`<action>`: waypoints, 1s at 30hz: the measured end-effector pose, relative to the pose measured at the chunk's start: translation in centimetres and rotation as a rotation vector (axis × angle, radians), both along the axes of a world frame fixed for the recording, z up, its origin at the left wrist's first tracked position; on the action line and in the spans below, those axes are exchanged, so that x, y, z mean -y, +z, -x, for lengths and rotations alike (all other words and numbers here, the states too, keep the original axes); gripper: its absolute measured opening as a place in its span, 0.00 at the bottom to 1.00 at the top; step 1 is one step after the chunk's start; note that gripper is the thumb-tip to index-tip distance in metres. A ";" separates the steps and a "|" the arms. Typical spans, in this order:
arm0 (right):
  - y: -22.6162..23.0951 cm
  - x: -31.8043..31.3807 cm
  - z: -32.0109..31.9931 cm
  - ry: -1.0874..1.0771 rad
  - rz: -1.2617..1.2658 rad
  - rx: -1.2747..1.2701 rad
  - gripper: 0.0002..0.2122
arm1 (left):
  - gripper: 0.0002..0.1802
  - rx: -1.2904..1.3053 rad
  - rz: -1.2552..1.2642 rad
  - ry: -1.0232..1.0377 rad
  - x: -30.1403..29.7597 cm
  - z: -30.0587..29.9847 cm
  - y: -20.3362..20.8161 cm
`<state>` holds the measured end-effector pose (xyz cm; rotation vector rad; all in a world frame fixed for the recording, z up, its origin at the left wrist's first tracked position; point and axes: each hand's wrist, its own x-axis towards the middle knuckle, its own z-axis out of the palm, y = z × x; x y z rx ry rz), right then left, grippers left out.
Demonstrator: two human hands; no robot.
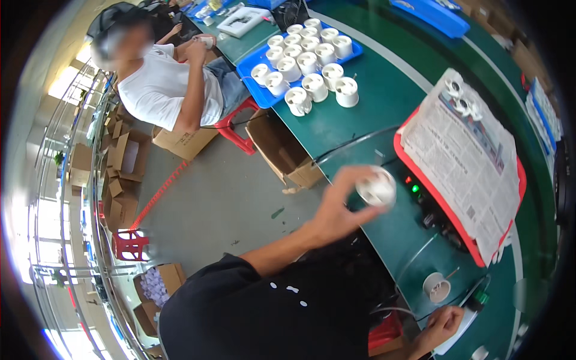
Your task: Assembling components of small fans by applying adhesive and fitting parts together on an assembly line.
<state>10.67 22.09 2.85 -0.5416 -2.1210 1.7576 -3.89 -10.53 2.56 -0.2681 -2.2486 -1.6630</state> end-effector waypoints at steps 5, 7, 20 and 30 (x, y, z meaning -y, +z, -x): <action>2.4 3.4 0.4 -0.096 0.027 0.182 0.04 | 0.36 -0.022 -0.244 0.498 8.4 4.5 -0.1; 2.9 3.8 0.9 -0.059 0.019 0.195 0.04 | 0.33 -0.047 0.173 0.711 12.7 6.1 0.4; 2.5 3.9 1.9 -0.087 -0.088 0.142 0.09 | 0.33 0.127 0.258 0.752 28.9 18.6 -3.4; 1.1 3.3 0.2 -0.013 -0.180 0.188 0.10 | 0.24 -0.215 0.627 0.826 20.4 14.6 -2.1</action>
